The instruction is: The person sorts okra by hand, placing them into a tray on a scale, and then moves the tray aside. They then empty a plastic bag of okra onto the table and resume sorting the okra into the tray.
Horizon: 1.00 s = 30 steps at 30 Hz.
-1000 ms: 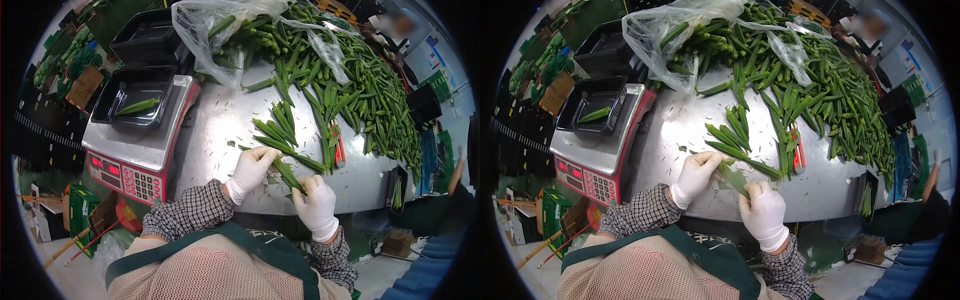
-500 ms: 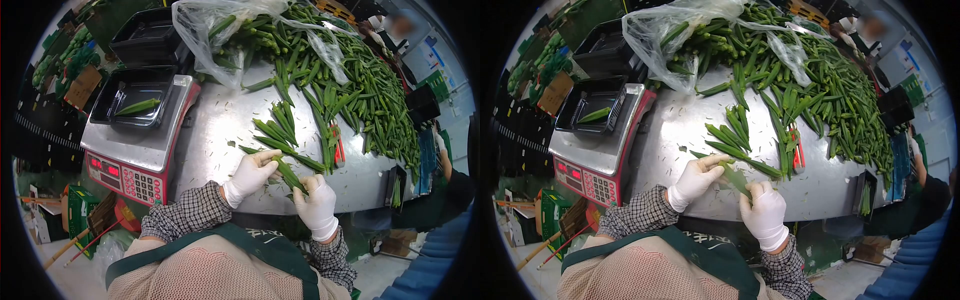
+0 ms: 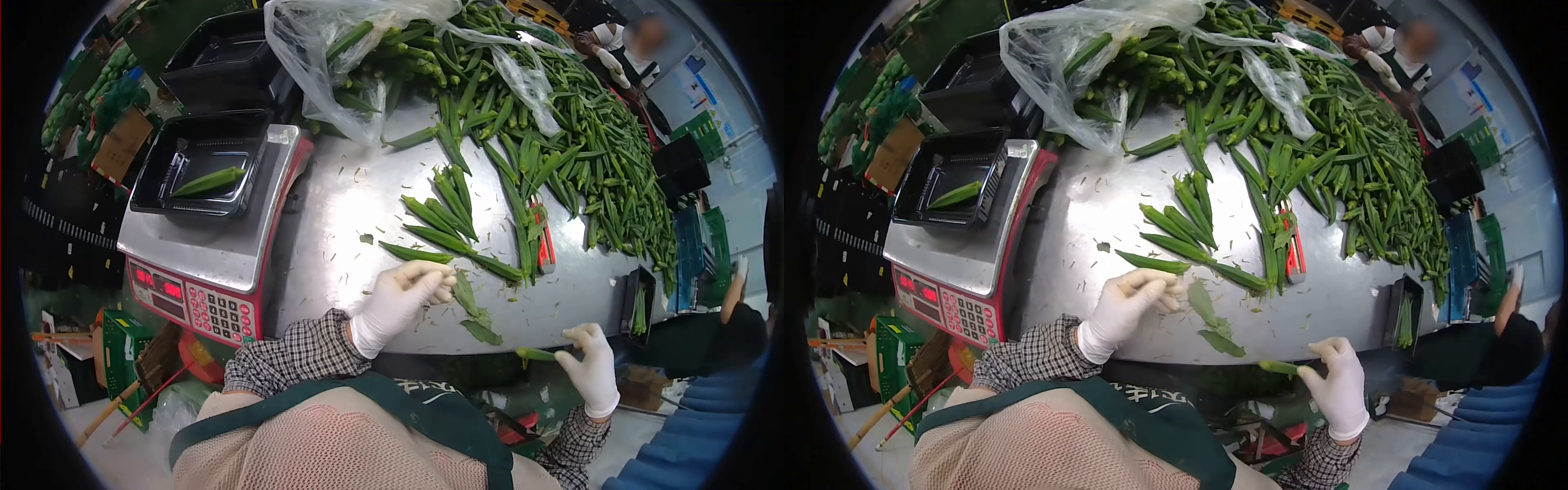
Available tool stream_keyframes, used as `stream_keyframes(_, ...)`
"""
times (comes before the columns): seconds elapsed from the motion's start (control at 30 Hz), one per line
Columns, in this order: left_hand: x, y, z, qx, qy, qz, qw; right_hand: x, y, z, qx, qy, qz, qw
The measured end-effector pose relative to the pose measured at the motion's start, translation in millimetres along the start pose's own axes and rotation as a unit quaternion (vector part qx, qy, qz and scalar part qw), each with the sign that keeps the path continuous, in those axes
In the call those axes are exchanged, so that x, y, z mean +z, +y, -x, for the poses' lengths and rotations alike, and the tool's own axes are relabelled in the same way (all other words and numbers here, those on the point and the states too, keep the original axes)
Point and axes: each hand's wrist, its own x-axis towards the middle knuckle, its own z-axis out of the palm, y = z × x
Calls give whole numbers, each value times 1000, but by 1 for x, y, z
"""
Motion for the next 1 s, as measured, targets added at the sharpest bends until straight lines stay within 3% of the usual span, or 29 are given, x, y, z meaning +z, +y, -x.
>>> stream_keyframes(0.1, -6, -8, -1, -25, 48, 115, 992, 16, -11, -23, 24, 21, -111, 993)
stream_keyframes(0.17, -12, -6, 0, -25, 61, 159, 985, 42, -22, -52, -24, 36, -143, 989)
stream_keyframes(0.23, -15, -3, 1, -10, 74, 168, 983, 70, -35, -89, -91, 74, -98, 988)
stream_keyframes(0.4, -17, -2, -2, -14, 81, 160, 984, 117, -57, -153, -132, 77, 56, 987)
stream_keyframes(0.5, -18, -2, -4, -17, 77, 154, 985, 132, -46, -163, -125, 74, 21, 989)
stream_keyframes(0.6, -20, -3, -7, -23, 68, 169, 983, 123, -39, -160, 0, 41, -204, 978)
stream_keyframes(0.63, -20, -4, -7, -28, 63, 177, 982, 117, -34, -160, 67, -26, -290, 954)
stream_keyframes(0.73, -18, 0, -6, -51, 59, 185, 980, 100, -33, -154, 175, -98, -441, 875)
stream_keyframes(0.77, -18, 0, -7, -51, 57, 186, 980, 93, -36, -150, 175, -85, -456, 868)
stream_keyframes(0.9, -22, -2, -6, -54, 48, 186, 980, 80, -19, -146, 102, 162, -548, 814)
stream_keyframes(1.0, -22, -3, -6, -59, 35, 186, 980, 90, -9, -144, 75, 230, -412, 878)
